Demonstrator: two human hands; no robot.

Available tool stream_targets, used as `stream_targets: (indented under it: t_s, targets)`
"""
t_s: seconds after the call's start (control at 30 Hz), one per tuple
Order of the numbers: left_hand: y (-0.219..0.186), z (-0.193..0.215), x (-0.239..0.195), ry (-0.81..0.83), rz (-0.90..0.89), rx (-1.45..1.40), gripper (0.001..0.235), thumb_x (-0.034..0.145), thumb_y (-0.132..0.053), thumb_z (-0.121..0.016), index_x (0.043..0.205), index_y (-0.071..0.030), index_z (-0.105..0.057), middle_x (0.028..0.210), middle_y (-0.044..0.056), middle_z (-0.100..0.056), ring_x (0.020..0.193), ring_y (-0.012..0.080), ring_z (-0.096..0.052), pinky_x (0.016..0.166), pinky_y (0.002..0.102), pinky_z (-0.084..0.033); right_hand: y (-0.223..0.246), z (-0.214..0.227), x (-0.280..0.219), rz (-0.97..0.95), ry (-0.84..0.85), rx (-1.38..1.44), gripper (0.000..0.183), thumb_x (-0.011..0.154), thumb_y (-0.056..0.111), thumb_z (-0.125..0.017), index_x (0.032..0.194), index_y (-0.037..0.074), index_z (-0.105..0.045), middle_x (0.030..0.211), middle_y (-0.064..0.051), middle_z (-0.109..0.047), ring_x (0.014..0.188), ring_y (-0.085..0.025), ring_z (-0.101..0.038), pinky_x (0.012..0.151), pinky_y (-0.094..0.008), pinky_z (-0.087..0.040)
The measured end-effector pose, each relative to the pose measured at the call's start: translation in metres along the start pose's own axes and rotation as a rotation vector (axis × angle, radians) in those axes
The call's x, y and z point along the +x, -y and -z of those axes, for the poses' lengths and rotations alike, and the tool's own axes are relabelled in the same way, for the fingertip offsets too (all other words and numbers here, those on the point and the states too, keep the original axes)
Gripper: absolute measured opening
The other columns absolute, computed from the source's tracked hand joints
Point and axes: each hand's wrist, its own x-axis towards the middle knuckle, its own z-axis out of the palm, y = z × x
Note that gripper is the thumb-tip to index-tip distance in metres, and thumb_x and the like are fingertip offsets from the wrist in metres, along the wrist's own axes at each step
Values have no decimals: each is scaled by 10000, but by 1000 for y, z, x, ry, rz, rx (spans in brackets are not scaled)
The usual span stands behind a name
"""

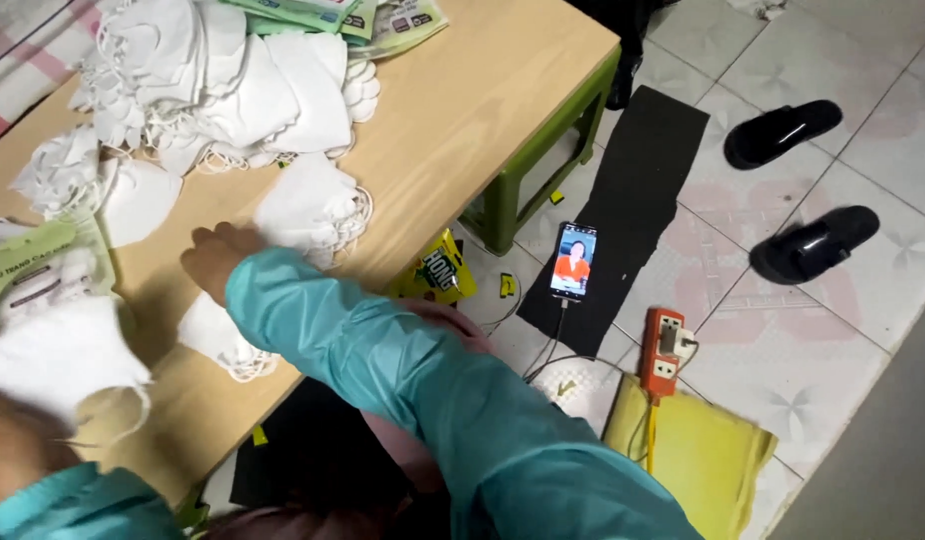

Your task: Manually folding and stacking white face masks on a wooden table.

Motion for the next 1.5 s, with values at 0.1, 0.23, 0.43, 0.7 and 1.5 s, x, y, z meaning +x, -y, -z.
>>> stream_targets:
  t_s: [0.1,0.23,0.43,0.7,1.5]
  targets:
    - [-29,-35,-4,51,91,-121,382,1380,-258,-459,1284,87,-593,1212,147,-673,952,160,-563,833,297,-519,-15,-7,5,25,-39,-121,221,748,181,-791,969,189,-785,1046,-50,-701,1057,-303,-734,852,-500,-603]
    - [-75,-49,2,-12,334,164,88,1169,-299,-501,1242,-338,-529,1302,99,-665,1196,297,-631,1048,457,-450,-23,-15,6,57,134,-85,417,709,356,-912,1036,133,-780,1043,-83,-770,1034,-353,-751,815,-513,-619]
    - [-77,-42,0,59,275,179,319,1084,-212,-464,1334,-261,-655,1295,97,-680,1238,355,-607,1061,501,-447,-16,19,-26,115,66,12,404,814,242,-819,1158,45,-740,1168,-211,-713,1106,-445,-696,916,-538,-593]
    - [-74,-30,-1,140,210,-164,319,1046,44,-482,1227,-79,-714,1197,160,-715,1255,322,-611,1113,496,-451,-33,34,-40,43,3,296,276,997,207,-634,1234,87,-711,1268,-168,-687,1273,-416,-600,1071,-521,-474]
    - [-127,-60,7,263,573,-543,552,934,61,-657,1453,-98,-555,1300,138,-668,1062,148,-608,923,278,-513,-17,19,-42,76,-125,898,330,892,186,-836,1156,26,-720,921,-163,-736,827,-202,-659,614,-344,-601]
